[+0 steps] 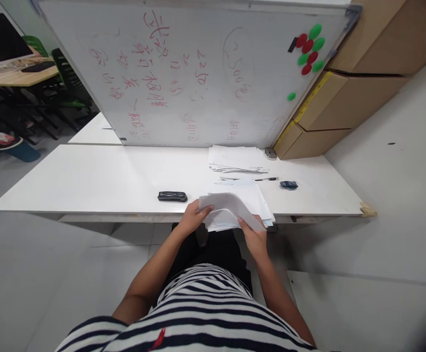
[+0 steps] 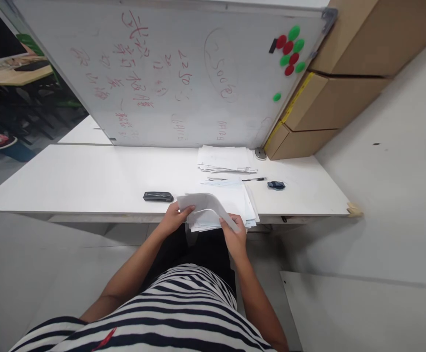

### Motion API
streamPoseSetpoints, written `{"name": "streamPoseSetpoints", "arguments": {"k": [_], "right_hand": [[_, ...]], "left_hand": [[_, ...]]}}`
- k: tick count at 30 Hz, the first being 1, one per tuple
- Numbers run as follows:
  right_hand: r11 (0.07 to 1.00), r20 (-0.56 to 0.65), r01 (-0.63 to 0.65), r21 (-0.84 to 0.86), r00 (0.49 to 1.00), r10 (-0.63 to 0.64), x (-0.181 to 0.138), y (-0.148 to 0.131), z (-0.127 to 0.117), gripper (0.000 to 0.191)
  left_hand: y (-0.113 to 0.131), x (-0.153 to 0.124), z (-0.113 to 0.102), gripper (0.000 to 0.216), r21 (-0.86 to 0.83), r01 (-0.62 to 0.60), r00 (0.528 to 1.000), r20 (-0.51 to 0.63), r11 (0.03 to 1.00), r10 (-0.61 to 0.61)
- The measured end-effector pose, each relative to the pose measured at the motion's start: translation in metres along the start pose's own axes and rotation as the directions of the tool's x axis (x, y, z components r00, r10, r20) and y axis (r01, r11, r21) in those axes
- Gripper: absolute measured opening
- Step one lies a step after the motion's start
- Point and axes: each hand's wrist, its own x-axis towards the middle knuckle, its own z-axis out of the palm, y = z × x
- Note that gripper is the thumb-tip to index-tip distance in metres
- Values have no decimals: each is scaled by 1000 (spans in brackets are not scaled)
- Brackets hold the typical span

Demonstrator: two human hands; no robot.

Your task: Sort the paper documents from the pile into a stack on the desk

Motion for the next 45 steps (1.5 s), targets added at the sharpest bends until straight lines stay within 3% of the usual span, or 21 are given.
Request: {"name": "streamPoseSetpoints", "arguments": {"k": [4, 8, 11, 13, 17, 26, 33, 37, 43, 45], "right_hand": [[995, -74, 12, -99, 997, -19, 2, 7, 4, 40], [969, -39, 67, -237, 996, -79, 6, 7, -1, 49], [973, -62, 36, -229, 997, -51, 7, 2, -4, 51], [992, -64, -18, -123, 998, 10, 7, 1, -4, 50], [993, 13, -113, 26, 994, 112, 6, 8, 7, 50], [986, 139, -165, 18, 977, 161, 0, 4, 36, 47], [987, 175, -157, -27, 972, 159, -4, 3, 45, 46], [986, 199, -162, -43, 965, 168, -5, -1, 48, 48], [989, 223, -80, -128, 969, 108, -9, -8, 49, 50], [987, 228, -71, -147, 968, 104, -11, -8, 49, 50]], "left_hand": [[1, -3, -7, 33, 205, -141, 990, 51, 969, 133], [-3, 2, -31, 44, 442, -276, 961, 113, 854, 253], [-20, 17, -64, 58, 628, -180, 973, -1, 757, 233], [-36, 28, -87, 54, 714, -63, 983, -75, 697, 166], [-61, 41, -111, 40, 741, 19, 997, -67, 671, 45], [-65, 40, -114, 36, 636, -17, 999, -28, 772, 46], [-64, 37, -116, 33, 550, 6, 999, -42, 835, 21], [-63, 37, -112, 35, 580, -15, 1000, 11, 815, 11], [-59, 33, -103, 41, 710, -74, 997, 64, 701, 40], [-52, 36, -104, 39, 718, -71, 995, 99, 693, 0]]}}
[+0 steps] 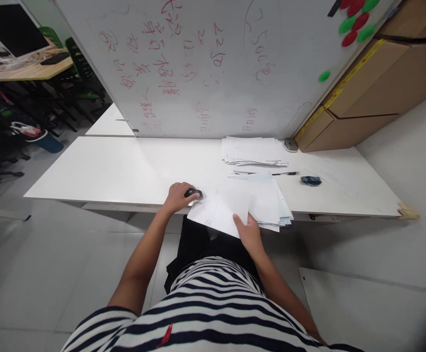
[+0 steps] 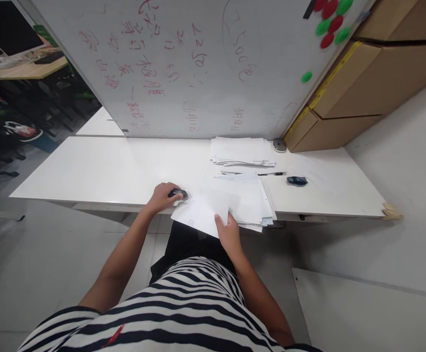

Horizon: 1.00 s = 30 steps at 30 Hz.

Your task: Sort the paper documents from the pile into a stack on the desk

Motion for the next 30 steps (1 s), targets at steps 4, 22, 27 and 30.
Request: {"name": "streamPoseSetpoints", "arguments": {"k": [4, 22, 27, 30], "right_hand": [[999, 13, -22, -23, 1000, 22, -2, 3, 0, 51], [1000, 70, -26, -2, 997, 26, -2, 1, -2, 46], [999, 125, -41, 29, 991, 38, -3, 0, -6, 50], [999, 135, -30, 20, 990, 27, -3, 2, -7, 50]], "left_hand": [[12, 21, -12, 51, 7, 105, 994, 3, 994, -105], [22, 62, 25, 54, -153, 165, 945, -259, 974, -201], [13, 46, 1, 50, -522, -8, 856, -445, 853, -265], [2, 31, 1, 47, -449, -4, 841, -485, 894, -240]]}}
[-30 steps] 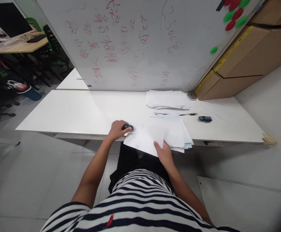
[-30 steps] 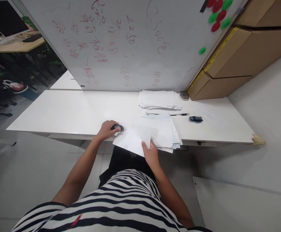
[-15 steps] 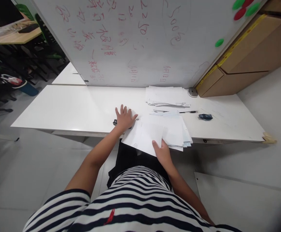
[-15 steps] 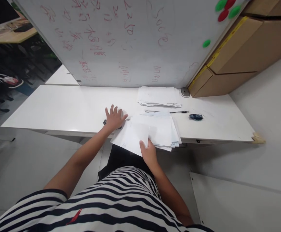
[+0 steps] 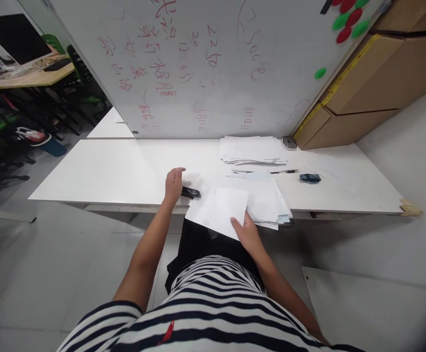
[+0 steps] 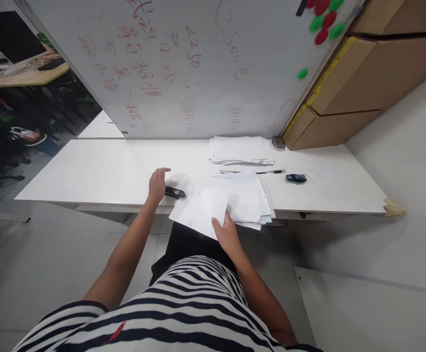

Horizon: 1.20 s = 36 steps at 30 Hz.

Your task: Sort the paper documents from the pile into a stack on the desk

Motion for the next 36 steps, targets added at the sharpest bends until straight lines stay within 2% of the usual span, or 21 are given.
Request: {"name": "streamPoseSetpoints", "arguments": {"k": [3, 8, 10, 13, 15, 17, 20, 24, 31, 34, 36], "right_hand": [[1000, -4, 12, -6, 1000, -12, 2, -3, -3, 50], [999, -33, 15, -40, 999, -16, 4, -22, -28, 46], [998, -104, 18, -52, 994, -23, 3, -28, -46, 44], [998, -285, 55, 12, 957, -49, 2, -28, -71, 46], [995, -379, 90, 45, 923, -66, 2, -22, -82, 48], [997, -421, 78, 24, 905, -60, 3, -13, -87, 48], [999, -411, 11, 39, 912, 6, 4, 0, -85, 50], [981, -338, 9, 194, 939, 58, 5, 8, -79, 54], [982, -309, -2, 191, 949, 62, 8, 7, -64, 51], [976, -254, -20, 216, 964, 76, 12, 5, -71, 55], [990, -229, -20, 140, 972, 52, 19, 2, -82, 54]], "left_hand": [[-17, -8, -1, 45, 72, 36, 997, 69, 997, -41], [-33, -11, 7, 40, 112, 125, 992, -10, 986, -124], [-32, -11, 8, 40, 123, 139, 990, -12, 983, -138], [-29, -11, 7, 40, 142, 151, 988, -17, 978, -151], [-27, -12, 6, 40, 156, 157, 987, -12, 975, -157], [-26, -12, 6, 41, 160, 157, 987, -1, 975, -158], [-26, -13, 6, 42, 155, 147, 989, -1, 977, -149], [-26, -13, 7, 43, 155, 137, 990, 3, 978, -139], [-25, -14, 5, 42, 164, 145, 989, 6, 976, -148], [-24, -14, 5, 42, 175, 142, 989, 7, 974, -146], [-23, -13, 6, 41, 171, 136, 990, 12, 976, -140]]}}
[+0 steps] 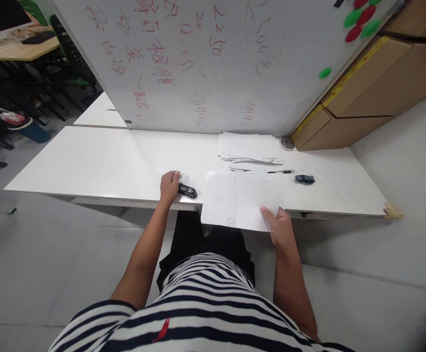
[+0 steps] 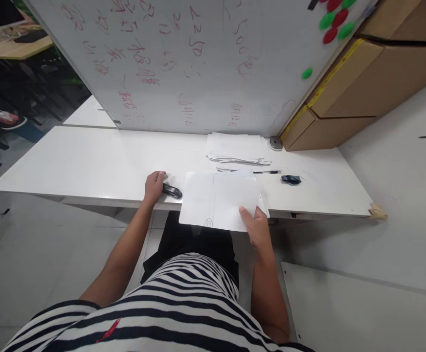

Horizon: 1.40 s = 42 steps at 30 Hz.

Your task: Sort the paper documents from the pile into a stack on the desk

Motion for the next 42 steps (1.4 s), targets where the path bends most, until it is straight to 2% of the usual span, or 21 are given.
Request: {"name": "streamPoseSetpoints", "arguments": {"k": [3, 5, 7, 8, 10, 12, 14, 16, 18, 20, 22, 26, 30, 32, 33, 34, 36, 37, 38, 39, 42], "right_hand": [[949, 35, 59, -310, 998, -51, 18, -8, -10, 46], [801, 13, 79, -593, 996, -88, 28, -10, -9, 40], [594, -27, 63, -802, 990, -141, 33, -7, -3, 39], [508, -42, 49, -860, 985, -167, 34, -5, 1, 41], [421, -70, 23, -907, 977, -202, 34, -3, 9, 50], [401, -79, 21, -916, 969, -232, 34, -3, 16, 60], [389, -14, 93, -917, 965, -263, 35, -6, 23, 62], [381, 135, 229, -896, 957, -257, 38, -7, 30, 57], [400, 298, 347, -849, 937, -180, 41, -5, 37, 56], [436, 382, 376, -818, 921, -77, 44, -1, 42, 63], [459, 382, 348, -818, 924, -19, 45, 4, 45, 67], [487, 312, 285, -826, 950, -26, 45, 9, 46, 68], [481, 292, 275, -833, 956, -40, 43, 11, 49, 69], [464, 290, 278, -841, 956, -46, 42, 14, 52, 69], [453, 286, 279, -847, 957, -54, 41, 15, 53, 69], [440, 281, 279, -854, 958, -63, 40, 17, 53, 69], [405, 277, 285, -869, 958, -79, 39, 18, 52, 67], [386, 282, 291, -875, 956, -81, 40, 16, 50, 66], [368, 294, 302, -879, 953, -77, 42, 13, 48, 65], [354, 314, 317, -880, 947, -68, 47, 8, 45, 62], [321, 347, 351, -880, 935, -71, 72, -15, 40, 49]], "left_hand": [[1, 0, 0, 41, -14, -2, 1000, -7, 1000, 2], [0, 0, -1, 41, -16, 1, 1000, -9, 1000, -1], [-1, 1, 0, 41, -12, 3, 1000, -11, 1000, -3], [-2, 1, 0, 41, -9, 3, 1000, -14, 1000, -3], [-3, 1, 1, 42, -6, 1, 1000, -18, 1000, -1], [-4, 2, 1, 42, -8, -4, 1000, -15, 1000, 4], [-4, 2, 1, 42, -11, -10, 1000, -16, 1000, 10], [-3, 2, 1, 42, -16, -12, 1000, -10, 1000, 12], [0, 1, 0, 41, -19, -7, 1000, -3, 1000, 7], [1, 1, -1, 41, -20, -1, 1000, -1, 1000, 1], [2, 0, -2, 40, -19, 1, 1000, -2, 1000, -1], [2, 1, -2, 40, 1, -1, 1000, -4, 1000, 1], [21, -9, -4, 36, 126, -162, 984, -60, 979, 171], [44, -25, -1, 33, 157, -326, 945, 42, 932, 323], [59, -37, 3, 33, 138, -416, 906, 140, 899, 399], [73, -50, 9, 34, 100, -514, 839, 264, 852, 475], [100, -78, 26, 41, -20, -700, 605, 513, 714, 608], [110, -91, 37, 47, -64, -758, 498, 587, 649, 639], [117, -102, 48, 54, -74, -785, 446, 621, 615, 645], [121, -112, 59, 62, -48, -791, 450, 628, 610, 634], [120, -128, 84, 82, 93, -751, 568, 594, 654, 569]]}}
